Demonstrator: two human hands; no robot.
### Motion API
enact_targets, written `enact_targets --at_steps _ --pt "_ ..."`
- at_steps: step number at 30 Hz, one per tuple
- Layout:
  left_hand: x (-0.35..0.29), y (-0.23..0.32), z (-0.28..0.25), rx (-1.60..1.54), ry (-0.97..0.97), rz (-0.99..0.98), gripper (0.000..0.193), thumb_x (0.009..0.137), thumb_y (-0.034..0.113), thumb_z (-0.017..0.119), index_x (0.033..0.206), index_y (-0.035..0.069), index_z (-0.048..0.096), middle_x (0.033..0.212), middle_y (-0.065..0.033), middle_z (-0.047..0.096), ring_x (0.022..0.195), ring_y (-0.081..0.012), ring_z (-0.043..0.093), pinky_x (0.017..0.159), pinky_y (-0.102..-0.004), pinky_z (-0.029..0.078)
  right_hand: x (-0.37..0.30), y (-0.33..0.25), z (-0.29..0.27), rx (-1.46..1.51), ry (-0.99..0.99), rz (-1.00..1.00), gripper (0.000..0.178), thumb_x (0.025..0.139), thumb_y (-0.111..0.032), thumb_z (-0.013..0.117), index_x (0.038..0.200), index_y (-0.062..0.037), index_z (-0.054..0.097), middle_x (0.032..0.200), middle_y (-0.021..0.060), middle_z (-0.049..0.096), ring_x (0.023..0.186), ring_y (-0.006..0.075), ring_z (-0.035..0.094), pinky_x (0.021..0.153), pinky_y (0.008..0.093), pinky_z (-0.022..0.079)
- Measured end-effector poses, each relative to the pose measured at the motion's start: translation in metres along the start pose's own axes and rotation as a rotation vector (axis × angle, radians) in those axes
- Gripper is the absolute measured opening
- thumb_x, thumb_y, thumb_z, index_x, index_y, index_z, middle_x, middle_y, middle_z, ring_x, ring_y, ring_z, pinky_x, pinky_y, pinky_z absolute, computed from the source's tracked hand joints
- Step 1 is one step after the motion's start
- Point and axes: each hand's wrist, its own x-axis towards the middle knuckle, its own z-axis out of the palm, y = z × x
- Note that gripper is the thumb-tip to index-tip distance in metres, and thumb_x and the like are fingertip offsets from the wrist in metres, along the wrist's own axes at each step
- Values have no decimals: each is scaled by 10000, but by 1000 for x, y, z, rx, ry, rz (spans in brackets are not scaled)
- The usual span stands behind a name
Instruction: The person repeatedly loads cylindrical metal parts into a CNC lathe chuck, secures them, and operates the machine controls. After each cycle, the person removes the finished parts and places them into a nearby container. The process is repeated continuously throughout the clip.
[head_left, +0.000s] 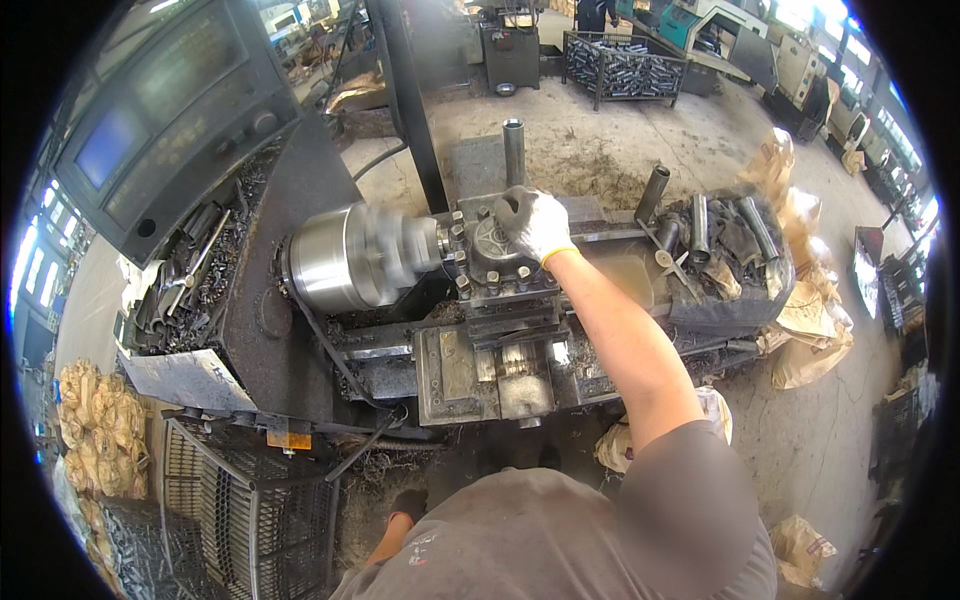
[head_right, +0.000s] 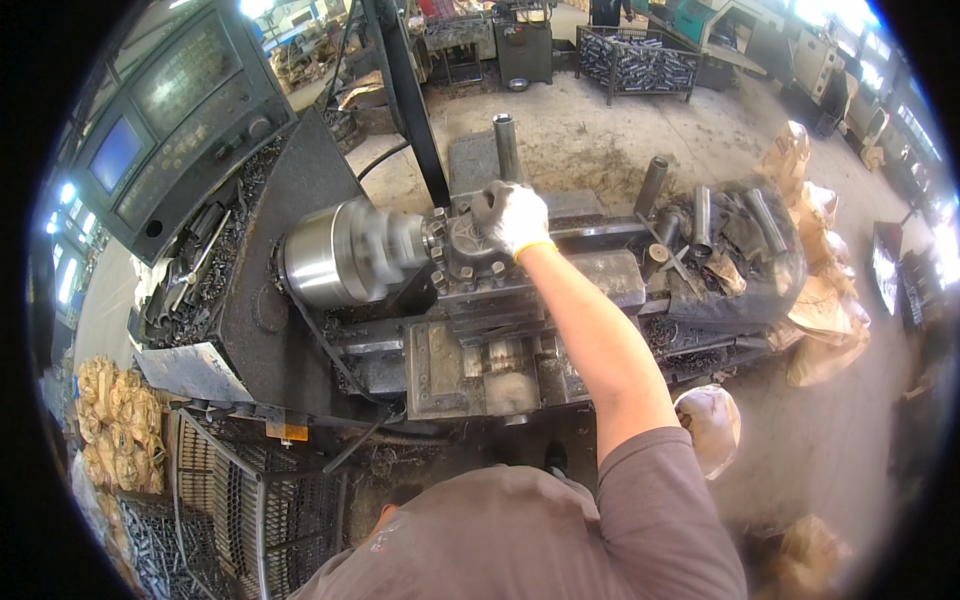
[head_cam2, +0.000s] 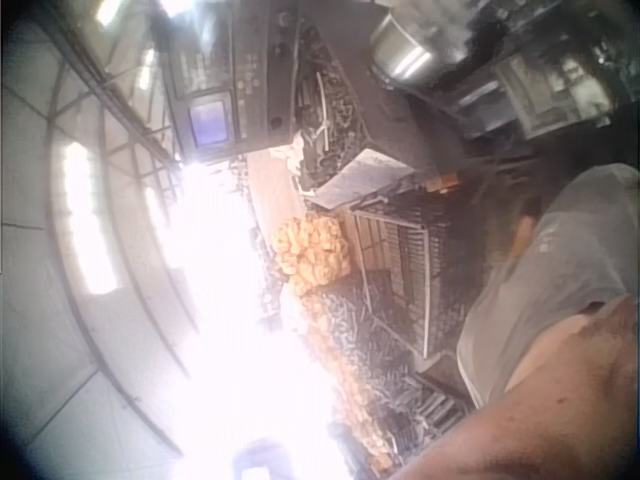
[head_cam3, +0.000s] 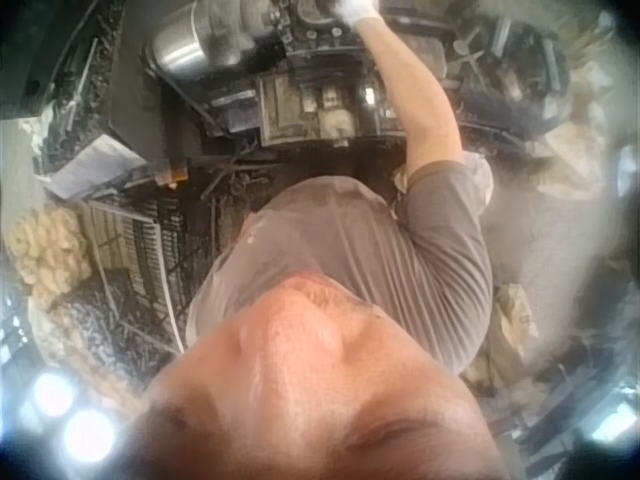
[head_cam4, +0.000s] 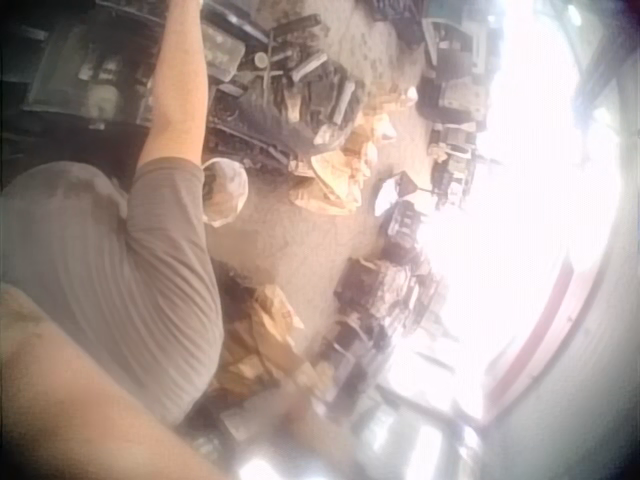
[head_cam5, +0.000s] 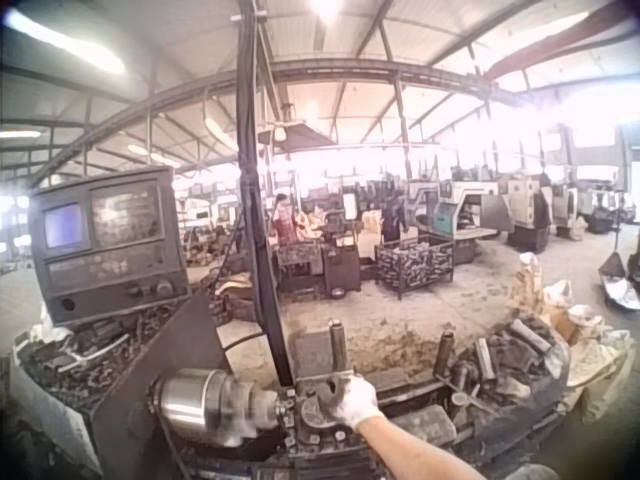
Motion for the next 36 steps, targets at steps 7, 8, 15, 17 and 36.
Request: enact_targets --at_steps 7,8,15,17,36 --pt "0 4 1 -16 -12 -20 318 896 246 691 1177 101 721 1064 -245 754 1043 -460 714 886 -551 574 -1 -2 -2 10 -15 4 409 966 -411 613 1032 -57 809 1034 218 790 1012 388 755 959 451 588" --pt "-3 2 5 -39 -14 -48 336 900 252 688 1205 116 720 1070 -244 754 1046 -457 715 888 -549 575 -1 -3 -2 0 -11 -1 412 966 -414 615 1033 -57 809 1038 217 791 1021 388 753 967 452 583" --pt "-14 -6 30 -72 -42 -94 402 918 298 660 1297 167 705 1120 -241 755 1072 -460 710 914 -559 569 0 -3 -2 -14 -20 5 415 963 -423 624 1048 -62 812 1061 216 790 1046 394 745 984 454 573" --pt "-16 -3 29 -65 -42 -94 394 913 297 666 1279 158 708 1110 -238 756 1067 -461 710 909 -563 569 0 -4 -2 -6 -19 8 410 960 -418 623 1055 -68 813 1060 217 790 1038 397 749 975 456 577" --pt "-21 13 -8 -60 -31 -59 346 842 234 732 1157 89 733 1056 -243 755 1026 -455 719 874 -542 583 -2 -6 -4 -6 1 -13 404 955 -408 609 1041 -72 816 1028 232 786 982 404 763 935 460 587"
